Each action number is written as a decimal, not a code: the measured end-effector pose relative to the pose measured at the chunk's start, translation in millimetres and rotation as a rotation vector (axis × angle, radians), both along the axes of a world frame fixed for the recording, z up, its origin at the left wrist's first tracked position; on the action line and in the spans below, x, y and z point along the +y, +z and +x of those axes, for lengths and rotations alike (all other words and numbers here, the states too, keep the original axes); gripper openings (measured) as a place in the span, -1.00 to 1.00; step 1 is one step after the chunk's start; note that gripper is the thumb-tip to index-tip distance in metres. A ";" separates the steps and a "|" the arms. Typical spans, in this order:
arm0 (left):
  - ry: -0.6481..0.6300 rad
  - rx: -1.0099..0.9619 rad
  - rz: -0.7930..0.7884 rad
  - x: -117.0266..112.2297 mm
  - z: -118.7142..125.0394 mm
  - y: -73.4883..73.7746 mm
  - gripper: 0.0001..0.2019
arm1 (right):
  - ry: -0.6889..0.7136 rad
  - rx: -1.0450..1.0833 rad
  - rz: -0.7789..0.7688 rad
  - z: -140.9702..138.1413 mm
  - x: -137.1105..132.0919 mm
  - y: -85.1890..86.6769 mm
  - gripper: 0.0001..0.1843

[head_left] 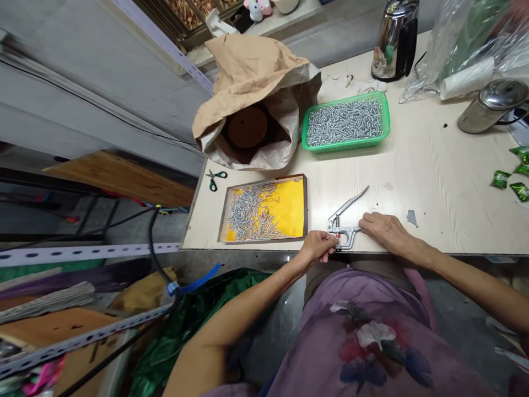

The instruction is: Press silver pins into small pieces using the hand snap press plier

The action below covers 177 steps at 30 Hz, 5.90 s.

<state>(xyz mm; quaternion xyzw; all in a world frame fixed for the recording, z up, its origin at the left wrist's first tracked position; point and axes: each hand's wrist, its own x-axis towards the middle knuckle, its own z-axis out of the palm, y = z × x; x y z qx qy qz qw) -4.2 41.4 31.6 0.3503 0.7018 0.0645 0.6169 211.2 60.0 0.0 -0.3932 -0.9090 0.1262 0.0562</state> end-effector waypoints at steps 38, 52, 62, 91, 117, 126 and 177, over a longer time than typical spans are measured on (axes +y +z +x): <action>-0.071 0.087 0.094 -14.5 -1.5 -7.9 -0.81 | 0.103 -0.080 0.022 10.0 51.6 6.9 -0.31; -0.986 0.381 1.024 32.4 41.9 -28.7 -0.55 | -0.031 -0.101 0.032 7.7 22.0 12.3 -0.63; -0.962 0.309 1.022 41.3 40.2 -34.0 -0.79 | -0.058 -0.011 0.008 5.3 21.0 -5.7 -0.74; -0.463 0.384 1.432 -43.1 10.8 -46.8 -0.71 | -0.015 -0.082 0.221 20.7 77.4 -0.1 -0.76; -0.415 0.364 0.848 -15.0 -3.1 -47.1 -0.97 | -0.243 0.420 -0.049 48.0 -1.1 0.4 -0.75; -0.374 0.416 0.976 66.7 5.2 -15.8 -0.84 | -0.260 0.553 0.057 58.7 -24.8 7.4 -0.84; -0.477 0.823 1.032 69.9 -183.9 -27.3 -0.77 | -0.019 0.356 0.210 4.4 -12.2 -29.9 -0.72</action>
